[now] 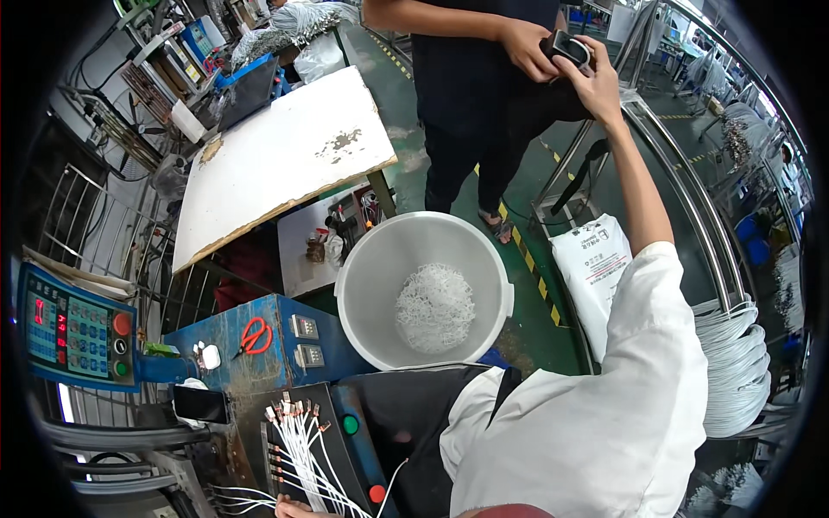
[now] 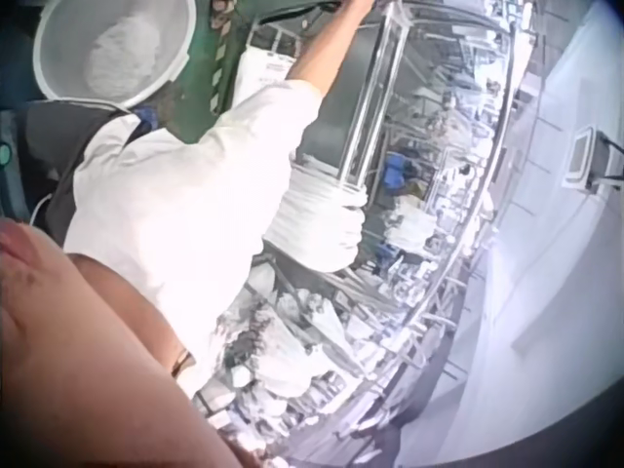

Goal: The person fits cable ends into a metal fixture by hand, loads the fixture into a molding press, and operates the machine to process the cables before repeating the procedure.

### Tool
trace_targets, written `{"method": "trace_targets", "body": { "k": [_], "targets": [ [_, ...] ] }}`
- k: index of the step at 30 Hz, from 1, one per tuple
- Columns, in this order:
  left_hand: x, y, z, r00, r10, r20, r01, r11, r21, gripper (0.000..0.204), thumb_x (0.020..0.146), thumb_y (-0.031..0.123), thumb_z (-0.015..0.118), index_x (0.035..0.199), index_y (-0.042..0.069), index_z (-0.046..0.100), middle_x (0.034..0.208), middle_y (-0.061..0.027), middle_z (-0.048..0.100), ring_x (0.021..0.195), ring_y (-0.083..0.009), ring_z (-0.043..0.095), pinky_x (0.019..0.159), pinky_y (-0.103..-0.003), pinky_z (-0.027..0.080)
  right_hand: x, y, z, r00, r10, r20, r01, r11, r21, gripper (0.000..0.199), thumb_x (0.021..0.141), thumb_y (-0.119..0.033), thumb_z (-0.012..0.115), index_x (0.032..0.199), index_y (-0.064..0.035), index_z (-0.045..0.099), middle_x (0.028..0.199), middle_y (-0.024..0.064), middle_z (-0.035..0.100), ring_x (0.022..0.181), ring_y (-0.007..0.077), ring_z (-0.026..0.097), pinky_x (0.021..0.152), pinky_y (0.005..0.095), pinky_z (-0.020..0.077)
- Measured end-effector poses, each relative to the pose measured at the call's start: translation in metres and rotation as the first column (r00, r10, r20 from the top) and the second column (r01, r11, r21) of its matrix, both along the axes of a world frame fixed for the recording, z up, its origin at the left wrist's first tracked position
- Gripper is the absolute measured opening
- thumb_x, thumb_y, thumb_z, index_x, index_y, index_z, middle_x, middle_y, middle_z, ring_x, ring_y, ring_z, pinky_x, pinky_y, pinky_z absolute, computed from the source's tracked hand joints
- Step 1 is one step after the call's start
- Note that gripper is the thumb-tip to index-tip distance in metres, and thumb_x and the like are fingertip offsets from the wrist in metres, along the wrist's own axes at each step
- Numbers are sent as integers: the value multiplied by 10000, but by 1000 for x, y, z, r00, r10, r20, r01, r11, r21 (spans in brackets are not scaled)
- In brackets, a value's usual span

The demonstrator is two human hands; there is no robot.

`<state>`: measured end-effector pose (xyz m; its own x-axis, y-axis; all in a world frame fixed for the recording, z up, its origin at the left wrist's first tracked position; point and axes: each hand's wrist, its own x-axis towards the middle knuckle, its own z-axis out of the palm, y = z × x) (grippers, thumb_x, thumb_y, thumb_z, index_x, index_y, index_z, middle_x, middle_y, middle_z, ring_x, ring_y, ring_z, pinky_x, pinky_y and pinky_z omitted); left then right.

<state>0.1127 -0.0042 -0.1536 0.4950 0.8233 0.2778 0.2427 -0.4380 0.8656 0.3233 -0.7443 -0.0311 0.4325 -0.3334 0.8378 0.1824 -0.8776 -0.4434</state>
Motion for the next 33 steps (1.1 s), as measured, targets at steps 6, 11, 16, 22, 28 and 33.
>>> {"method": "trace_targets", "body": {
  "k": [6, 11, 16, 22, 28, 33],
  "targets": [
    [6, 6, -8, 999, -36, -5, 36, 999, -4, 397, 1030, 340, 562, 1160, -17, 676, 1065, -104, 700, 912, -190, 630, 785, -302, 523, 11, 8, 48, 989, -13, 150, 30, 993, -114, 543, 858, -203, 789, 1300, -49, 514, 1281, 205, 580, 1130, 309, 638, 939, 380, 511],
    [12, 5, -11, 999, -23, -25, 23, 1000, -20, 392, 1026, 341, 569, 1142, -16, 680, 1035, -99, 697, 875, -185, 620, 751, -299, 520, 33, 11, 69, 970, -8, 241, 93, 934, -345, 601, 848, -375, 744, 1350, -168, 485, 1462, 99, 422, 1303, 345, 454, 1138, 487, 306],
    [-5, 20, -7, 998, -32, 51, 26, 992, 122, 344, 1012, 298, 583, 1076, -24, 687, 945, -104, 693, 808, -190, 610, 716, -305, 512, -5, 99, 44, 873, -278, 401, 455, 763, -460, 417, 828, -77, 748, 1193, -43, 550, 1355, 227, 472, 1238, 399, 494, 1019, 464, 395],
    [-12, 31, 1, 975, -215, 54, 152, 827, 542, 209, 964, 144, 611, 961, -52, 685, 860, -126, 673, 735, -213, 599, 676, -321, 501, -83, 289, -149, 389, 720, -575, -771, 595, 224, 312, 904, -169, 662, 1167, -14, 599, 1022, 165, 643, 964, 336, 633, 836, 428, 512],
    [-20, 29, 30, 945, -236, -227, 308, 405, 861, 87, 913, -8, 631, 879, -78, 671, 820, -149, 651, 684, -239, 589, 637, -335, 490, -142, 383, -263, -477, 357, -803, -826, 131, 549, 425, 844, -334, 700, 1147, -38, 656, 1101, 198, 662, 1045, 400, 638, 859, 505, 513],
    [-30, 42, 0, 953, -293, 72, 247, 896, 369, 88, 914, 2, 642, 889, -69, 687, 830, -153, 660, 691, -234, 600, 635, -325, 491, -153, 406, -274, -392, 367, -844, -877, 129, 463, 412, 830, -337, 699, 1117, -43, 668, 1028, 184, 685, 1017, 374, 656, 837, 484, 521]
  ]
}}
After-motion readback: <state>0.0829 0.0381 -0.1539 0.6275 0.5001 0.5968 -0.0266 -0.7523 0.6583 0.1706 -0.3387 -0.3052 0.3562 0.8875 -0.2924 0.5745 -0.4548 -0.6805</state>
